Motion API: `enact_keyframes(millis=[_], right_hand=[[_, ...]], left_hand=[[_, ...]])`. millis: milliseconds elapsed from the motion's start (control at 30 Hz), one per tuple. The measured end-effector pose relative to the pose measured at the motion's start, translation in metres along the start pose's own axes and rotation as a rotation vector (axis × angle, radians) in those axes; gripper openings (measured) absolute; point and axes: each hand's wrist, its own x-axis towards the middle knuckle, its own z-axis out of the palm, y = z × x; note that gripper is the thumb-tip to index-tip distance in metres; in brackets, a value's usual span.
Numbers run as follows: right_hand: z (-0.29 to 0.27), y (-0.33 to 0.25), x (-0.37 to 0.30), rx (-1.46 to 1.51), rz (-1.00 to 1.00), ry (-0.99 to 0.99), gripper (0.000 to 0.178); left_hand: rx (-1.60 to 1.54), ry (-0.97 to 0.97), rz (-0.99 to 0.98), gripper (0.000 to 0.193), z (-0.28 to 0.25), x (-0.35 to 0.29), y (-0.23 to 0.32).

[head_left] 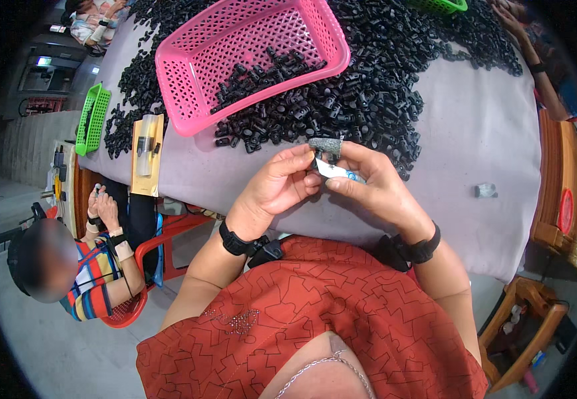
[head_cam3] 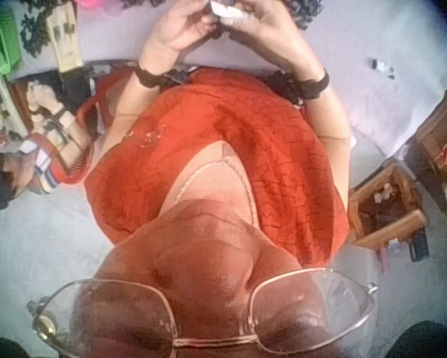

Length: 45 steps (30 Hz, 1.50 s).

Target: Assembling small black plastic components by hand at a workstation.

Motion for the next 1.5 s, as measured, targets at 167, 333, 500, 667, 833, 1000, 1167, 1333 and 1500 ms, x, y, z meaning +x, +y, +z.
enact_keyframes(millis=[167, 333, 500, 667, 833, 1000, 1167, 1333, 1500], right_hand=[[0.004, -0.006, 0.001, 0.042, -0.032, 0.017, 0.032], [0.001, -0.002, 0.001, 0.045, -0.034, -0.014, 0.034], [0.000, -0.001, 0.001, 0.062, 0.020, -0.022, 0.034], [0.002, 0.001, 0.001, 0.076, 0.011, 0.008, 0.032], [0.005, -0.001, 0.001, 0.090, -0.012, 0.029, 0.032], [0.000, 0.002, 0.001, 0.006, 0.047, 0.030, 0.034], [0.001, 0.003, 0.001, -0.036, 0.014, 0.088, 0.037], [0.001, 0.001, 0.000, -0.053, 0.007, 0.077, 0.037], [0.005, -0.007, -0.001, -0.004, 0.030, 0.047, 0.039]], left_hand=[[0.020, 0.004, -0.019, 0.022, 0.000, -0.001, 0.001], [0.014, -0.011, -0.017, 0.023, 0.000, -0.002, 0.000], [0.009, 0.004, -0.005, 0.022, 0.000, -0.001, -0.001], [0.074, 0.048, 0.017, 0.021, 0.000, 0.001, -0.002], [0.112, 0.073, 0.025, 0.021, 0.005, 0.000, -0.001], [0.112, -0.009, 0.033, 0.026, -0.002, 0.000, -0.001], [0.210, 0.103, 0.070, 0.019, 0.012, -0.003, 0.001], [0.263, 0.144, 0.078, 0.015, 0.009, -0.003, 0.000], [0.318, 0.179, 0.133, 0.015, 0.010, -0.004, 0.000]])
